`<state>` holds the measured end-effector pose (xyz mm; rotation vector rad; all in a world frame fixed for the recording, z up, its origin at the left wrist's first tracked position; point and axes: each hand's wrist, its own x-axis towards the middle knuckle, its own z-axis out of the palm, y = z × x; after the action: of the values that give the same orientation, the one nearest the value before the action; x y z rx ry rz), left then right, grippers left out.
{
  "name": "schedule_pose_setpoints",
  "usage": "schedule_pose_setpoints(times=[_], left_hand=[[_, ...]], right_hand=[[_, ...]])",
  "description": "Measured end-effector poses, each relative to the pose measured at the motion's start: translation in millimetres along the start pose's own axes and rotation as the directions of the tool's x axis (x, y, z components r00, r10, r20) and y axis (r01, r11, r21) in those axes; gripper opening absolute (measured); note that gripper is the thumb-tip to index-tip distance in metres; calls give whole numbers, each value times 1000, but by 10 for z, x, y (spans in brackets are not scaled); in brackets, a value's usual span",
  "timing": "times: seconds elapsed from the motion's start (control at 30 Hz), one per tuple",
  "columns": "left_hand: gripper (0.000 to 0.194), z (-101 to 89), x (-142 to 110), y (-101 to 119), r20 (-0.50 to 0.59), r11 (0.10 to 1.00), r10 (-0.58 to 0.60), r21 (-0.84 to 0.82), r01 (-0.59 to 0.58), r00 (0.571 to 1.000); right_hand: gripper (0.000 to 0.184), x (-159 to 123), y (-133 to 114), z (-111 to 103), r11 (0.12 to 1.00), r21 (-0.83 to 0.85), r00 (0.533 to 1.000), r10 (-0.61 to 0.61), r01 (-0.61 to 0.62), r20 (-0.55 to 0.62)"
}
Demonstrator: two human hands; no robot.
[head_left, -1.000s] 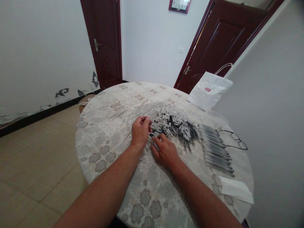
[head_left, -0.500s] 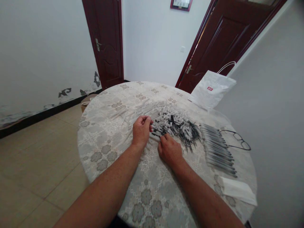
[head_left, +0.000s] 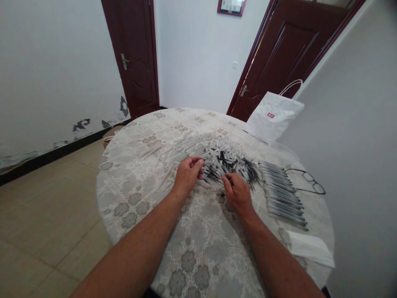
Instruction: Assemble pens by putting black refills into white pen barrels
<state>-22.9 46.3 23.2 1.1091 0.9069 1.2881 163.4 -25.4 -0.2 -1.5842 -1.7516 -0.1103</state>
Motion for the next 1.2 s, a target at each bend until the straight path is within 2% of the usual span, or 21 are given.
schedule_pose_setpoints(times=[0.17, 0.27, 0.33, 0.43, 0.57, 0.73, 0.9, 1.03, 1.2], left_hand=[[33, 60, -75, 5, 253, 996, -85, 47, 75, 964], [29, 74, -92, -25, 323, 995, -93, 63, 76, 942], [29, 77, -92, -44, 326, 994, -109, 51, 98, 939], [29, 82, -87, -54, 295, 986, -154, -18, 166, 943], [28, 94, -84, -42, 256, 966, -204, -104, 237, 945], [26, 102, -75, -65, 237, 955, -224, -140, 261, 945], [27, 89, -51, -101, 244, 948, -187, -207, 240, 951], [31, 78, -53, -80, 245, 947, -174, -225, 230, 954], [34, 69, -63, -51, 231, 947, -181, -219, 233, 956]], right_hand=[[21, -8, -82, -31, 992, 87, 992, -102, 95, 75], [19, 15, -101, -83, 980, 133, 976, -166, 148, 138], [17, 56, -62, -157, 970, 183, 962, -198, 163, 190], [17, 132, 66, -316, 980, 165, 970, -145, 114, 193], [17, 188, 268, -490, 998, -47, 961, -29, 44, 277], [16, 175, 426, -511, 951, -310, 934, 122, -13, 335], [19, 166, 524, -449, 897, -424, 947, 234, -124, 219], [18, 152, 564, -379, 912, -388, 972, 197, -133, 129], [16, 118, 592, -306, 934, -343, 985, 141, -97, 103]])
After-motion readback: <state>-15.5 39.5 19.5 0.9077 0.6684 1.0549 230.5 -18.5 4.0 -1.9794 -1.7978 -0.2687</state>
